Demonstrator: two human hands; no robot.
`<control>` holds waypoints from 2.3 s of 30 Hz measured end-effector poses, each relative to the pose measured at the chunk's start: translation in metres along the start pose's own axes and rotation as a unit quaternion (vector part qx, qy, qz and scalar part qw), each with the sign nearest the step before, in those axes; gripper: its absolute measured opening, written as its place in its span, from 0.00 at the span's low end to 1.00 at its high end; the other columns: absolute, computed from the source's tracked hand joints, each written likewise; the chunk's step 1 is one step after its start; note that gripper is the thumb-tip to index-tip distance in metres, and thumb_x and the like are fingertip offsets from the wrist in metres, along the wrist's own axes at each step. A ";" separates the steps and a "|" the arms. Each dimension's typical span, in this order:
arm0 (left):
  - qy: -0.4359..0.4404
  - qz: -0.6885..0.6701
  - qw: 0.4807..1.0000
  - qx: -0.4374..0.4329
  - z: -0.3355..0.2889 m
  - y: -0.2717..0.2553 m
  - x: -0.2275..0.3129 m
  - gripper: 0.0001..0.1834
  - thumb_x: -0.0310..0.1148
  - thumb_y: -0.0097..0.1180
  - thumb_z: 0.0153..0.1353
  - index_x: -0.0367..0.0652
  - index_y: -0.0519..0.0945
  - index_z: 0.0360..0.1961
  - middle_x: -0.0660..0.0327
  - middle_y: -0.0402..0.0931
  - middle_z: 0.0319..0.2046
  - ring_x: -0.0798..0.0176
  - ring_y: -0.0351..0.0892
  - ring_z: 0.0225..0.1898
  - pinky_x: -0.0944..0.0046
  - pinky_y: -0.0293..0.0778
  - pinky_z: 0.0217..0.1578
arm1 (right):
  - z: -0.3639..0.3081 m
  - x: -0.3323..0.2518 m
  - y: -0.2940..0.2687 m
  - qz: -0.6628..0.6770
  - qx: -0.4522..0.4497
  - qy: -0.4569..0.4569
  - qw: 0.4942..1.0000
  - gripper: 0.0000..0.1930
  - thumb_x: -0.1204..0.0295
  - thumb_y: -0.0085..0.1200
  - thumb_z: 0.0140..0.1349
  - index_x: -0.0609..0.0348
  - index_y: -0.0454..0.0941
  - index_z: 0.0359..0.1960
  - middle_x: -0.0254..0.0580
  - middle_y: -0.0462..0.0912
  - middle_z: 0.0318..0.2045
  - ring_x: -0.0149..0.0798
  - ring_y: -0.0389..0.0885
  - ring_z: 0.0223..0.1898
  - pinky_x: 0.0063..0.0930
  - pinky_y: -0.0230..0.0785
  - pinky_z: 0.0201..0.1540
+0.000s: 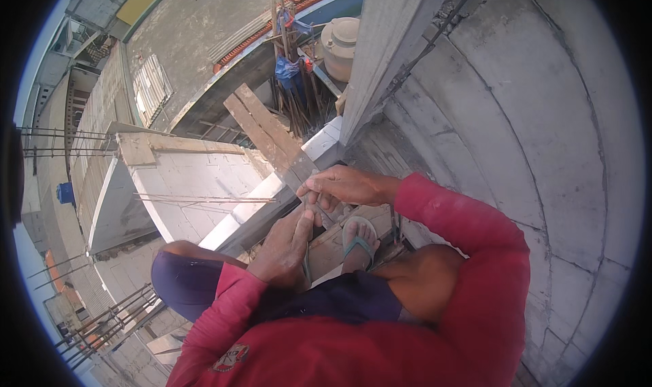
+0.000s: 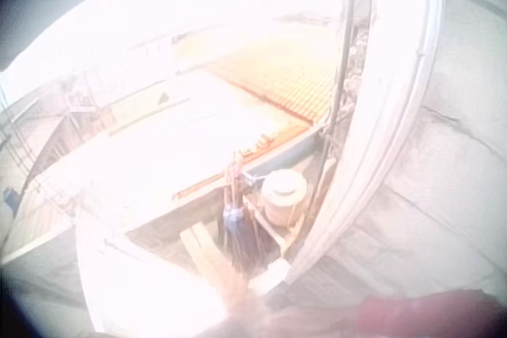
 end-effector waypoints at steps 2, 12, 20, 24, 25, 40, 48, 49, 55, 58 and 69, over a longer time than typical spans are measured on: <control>0.054 -0.024 0.997 -0.054 0.031 0.020 0.001 0.24 0.47 0.31 0.83 0.40 0.74 0.42 0.50 0.75 0.31 0.43 0.76 0.35 0.48 0.71 0.42 | -0.025 0.013 -0.003 0.118 0.073 -0.054 0.989 0.25 0.58 0.44 0.82 0.68 0.74 0.65 0.39 0.83 0.42 0.33 0.83 0.42 0.30 0.77 0.48; 0.076 -0.124 0.989 0.018 0.140 0.107 -0.014 0.21 0.45 0.42 0.82 0.38 0.78 0.43 0.64 0.71 0.27 0.70 0.70 0.27 0.65 0.73 0.34 | -0.085 0.099 -0.067 0.281 0.472 -0.193 0.813 0.18 0.69 0.56 0.76 0.69 0.75 0.60 0.44 0.84 0.46 0.29 0.81 0.44 0.24 0.77 0.51; 0.208 -0.010 0.964 0.163 0.218 0.134 -0.003 0.20 0.42 0.41 0.82 0.36 0.79 0.51 0.47 0.82 0.42 0.48 0.85 0.40 0.50 0.76 0.43 | -0.063 0.102 -0.102 0.317 0.511 -0.213 0.770 0.18 0.69 0.56 0.76 0.71 0.74 0.59 0.48 0.85 0.49 0.33 0.82 0.49 0.27 0.77 0.54; 0.180 -0.019 0.968 0.172 0.239 0.141 -0.008 0.21 0.42 0.42 0.81 0.36 0.79 0.56 0.45 0.83 0.48 0.44 0.84 0.48 0.51 0.76 0.49 | -0.054 0.101 -0.133 0.253 0.545 -0.220 0.769 0.18 0.68 0.55 0.76 0.72 0.76 0.57 0.45 0.86 0.43 0.33 0.84 0.44 0.28 0.78 0.49; 0.194 -0.027 0.964 0.180 0.242 0.142 -0.009 0.21 0.42 0.42 0.81 0.36 0.78 0.57 0.45 0.83 0.50 0.45 0.85 0.49 0.52 0.77 0.51 | -0.054 0.102 -0.142 0.237 0.556 -0.224 0.765 0.17 0.68 0.55 0.76 0.72 0.77 0.57 0.44 0.86 0.41 0.33 0.84 0.43 0.28 0.79 0.47; 0.196 0.003 0.970 0.146 0.290 0.138 -0.009 0.26 0.40 0.39 0.81 0.30 0.72 0.67 0.38 0.75 0.63 0.38 0.74 0.65 0.50 0.68 0.66 | -0.039 0.135 -0.188 0.142 0.667 -0.214 0.699 0.15 0.70 0.53 0.73 0.70 0.80 0.53 0.44 0.90 0.36 0.34 0.85 0.32 0.30 0.77 0.38; 0.232 -0.007 0.929 0.289 0.356 0.128 0.004 0.25 0.36 0.38 0.79 0.27 0.71 0.66 0.37 0.75 0.60 0.37 0.74 0.63 0.48 0.68 0.65 | -0.039 0.094 -0.190 -0.038 0.732 -0.203 0.650 0.12 0.71 0.56 0.70 0.66 0.79 0.50 0.51 0.90 0.37 0.47 0.89 0.37 0.39 0.78 0.44; 0.187 -0.036 0.939 0.288 0.366 0.125 0.005 0.25 0.35 0.38 0.79 0.27 0.71 0.66 0.37 0.75 0.59 0.37 0.75 0.62 0.48 0.68 0.65 | -0.037 0.091 -0.192 -0.082 0.744 -0.173 0.640 0.11 0.71 0.56 0.70 0.65 0.79 0.49 0.52 0.89 0.37 0.50 0.89 0.37 0.40 0.79 0.44; 0.217 -0.075 0.946 0.229 0.340 0.141 -0.011 0.22 0.34 0.37 0.80 0.28 0.72 0.64 0.41 0.77 0.57 0.44 0.78 0.60 0.52 0.69 0.64 | -0.017 0.124 -0.198 -0.013 0.773 -0.141 0.619 0.10 0.71 0.57 0.69 0.63 0.79 0.48 0.51 0.88 0.33 0.52 0.88 0.36 0.42 0.78 0.42; 0.134 -0.089 0.971 0.175 0.312 0.157 -0.051 0.24 0.36 0.36 0.81 0.28 0.71 0.65 0.41 0.74 0.63 0.46 0.75 0.65 0.55 0.68 0.65 | -0.009 0.157 -0.195 0.034 0.788 -0.122 0.602 0.11 0.71 0.57 0.69 0.64 0.79 0.48 0.49 0.89 0.34 0.46 0.88 0.30 0.40 0.78 0.37; 0.064 -0.242 0.946 0.206 0.406 0.147 -0.075 0.34 0.46 0.38 0.82 0.30 0.54 0.78 0.41 0.53 0.77 0.47 0.60 0.75 0.56 0.60 0.72 | 0.042 0.156 -0.253 0.090 0.802 -0.073 0.585 0.10 0.69 0.59 0.68 0.67 0.82 0.36 0.45 0.88 0.29 0.35 0.85 0.23 0.33 0.77 0.29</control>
Point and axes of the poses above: each hand's wrist, its own z-axis towards the middle knuckle, its own y-axis out of the palm, x = y × z, the point moved 2 cm from there along z, towards the middle knuckle
